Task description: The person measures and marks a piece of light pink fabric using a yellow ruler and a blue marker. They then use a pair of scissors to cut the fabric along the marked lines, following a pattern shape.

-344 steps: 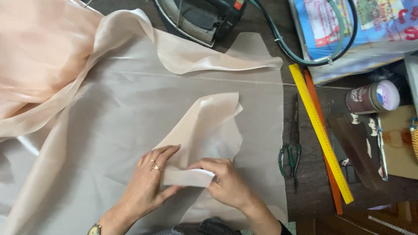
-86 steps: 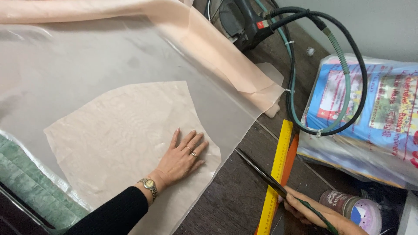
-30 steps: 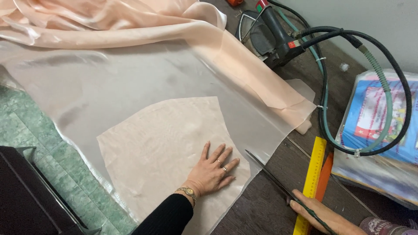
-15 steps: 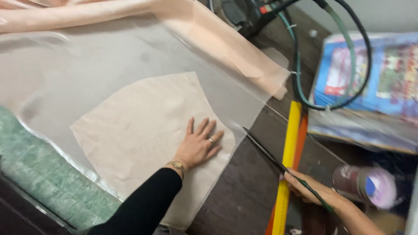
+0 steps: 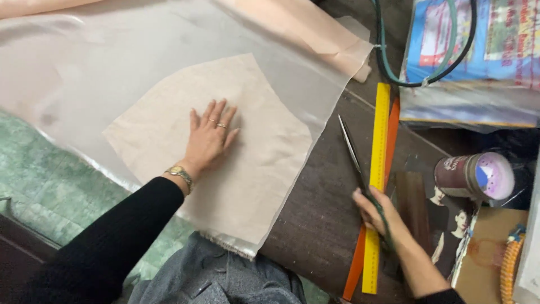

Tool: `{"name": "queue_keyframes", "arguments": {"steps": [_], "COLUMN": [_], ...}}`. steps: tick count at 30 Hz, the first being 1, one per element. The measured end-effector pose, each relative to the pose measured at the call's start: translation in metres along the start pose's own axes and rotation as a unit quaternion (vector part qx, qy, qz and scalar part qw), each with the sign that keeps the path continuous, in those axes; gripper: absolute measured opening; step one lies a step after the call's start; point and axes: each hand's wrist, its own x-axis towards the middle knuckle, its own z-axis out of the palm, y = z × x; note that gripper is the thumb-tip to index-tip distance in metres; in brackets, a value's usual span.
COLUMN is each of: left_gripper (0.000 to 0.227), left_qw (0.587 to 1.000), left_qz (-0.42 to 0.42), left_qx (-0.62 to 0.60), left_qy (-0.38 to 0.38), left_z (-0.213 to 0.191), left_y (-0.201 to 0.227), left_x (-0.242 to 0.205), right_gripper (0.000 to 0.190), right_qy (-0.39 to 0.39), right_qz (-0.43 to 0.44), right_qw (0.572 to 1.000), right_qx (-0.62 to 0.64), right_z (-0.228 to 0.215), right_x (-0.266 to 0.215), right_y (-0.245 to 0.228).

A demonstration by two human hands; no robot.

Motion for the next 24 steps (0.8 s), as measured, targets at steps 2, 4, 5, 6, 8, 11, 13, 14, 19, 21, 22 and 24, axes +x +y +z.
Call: {"name": "queue_keyframes", "arguments": {"steps": [2, 4, 5, 6, 8, 11, 13, 14, 19, 21, 22, 24], "left_gripper": [0.056, 0.057, 0.057, 0.058, 0.059, 0.061, 0.061, 0.062, 0.062, 0.063, 0.063, 0.063], "left_qw": [1.0, 0.999, 0.999, 0.999, 0.998, 0.996, 0.996, 0.996, 0.996, 0.996, 0.996, 0.996], "left_qz": [-0.008, -0.017, -0.007, 0.002, 0.016, 0.037, 0.042, 0.042, 0.028, 0.014, 0.017, -0.005], "left_qx": [0.012, 0.025, 0.032, 0.039, 0.043, 0.049, 0.056, 0.056, 0.043, 0.047, 0.044, 0.043], "left_qy": [-0.01, -0.019, -0.028, -0.038, -0.048, -0.06, -0.06, -0.057, -0.069, -0.071, -0.075, -0.078], "left_z": [-0.005, -0.011, -0.014, -0.017, -0.016, -0.014, -0.013, -0.012, -0.022, -0.029, -0.038, -0.055], "left_y": [-0.011, -0.013, -0.01, -0.008, -0.001, 0.008, 0.008, 0.007, -0.014, -0.026, -0.034, -0.045], "left_x": [-0.017, -0.032, -0.037, -0.041, -0.049, -0.06, -0.066, -0.069, -0.084, -0.088, -0.09, -0.09], "right_gripper": [0.026, 0.024, 0.023, 0.023, 0.02, 0.016, 0.016, 0.016, 0.017, 0.017, 0.017, 0.015], "right_qy": [-0.005, -0.011, -0.013, -0.015, -0.023, -0.035, -0.044, -0.035, -0.017, -0.01, -0.006, 0.005], "right_qz": [-0.037, -0.075, -0.094, -0.112, -0.126, -0.149, -0.162, -0.159, -0.157, -0.16, -0.156, -0.166], "right_qw": [0.999, 0.997, 0.994, 0.991, 0.986, 0.978, 0.975, 0.977, 0.98, 0.979, 0.98, 0.977], "right_qx": [0.016, 0.033, 0.051, 0.069, 0.106, 0.143, 0.147, 0.139, 0.12, 0.125, 0.125, 0.133], "right_z": [0.029, 0.056, 0.069, 0.083, 0.106, 0.125, 0.13, 0.131, 0.134, 0.135, 0.138, 0.138], "right_x": [0.016, 0.028, 0.033, 0.039, 0.035, 0.034, 0.037, 0.038, 0.041, 0.033, 0.033, 0.033], "right_y": [0.001, -0.002, -0.007, -0.012, -0.032, -0.045, -0.047, -0.046, -0.036, -0.042, -0.041, -0.039]}}
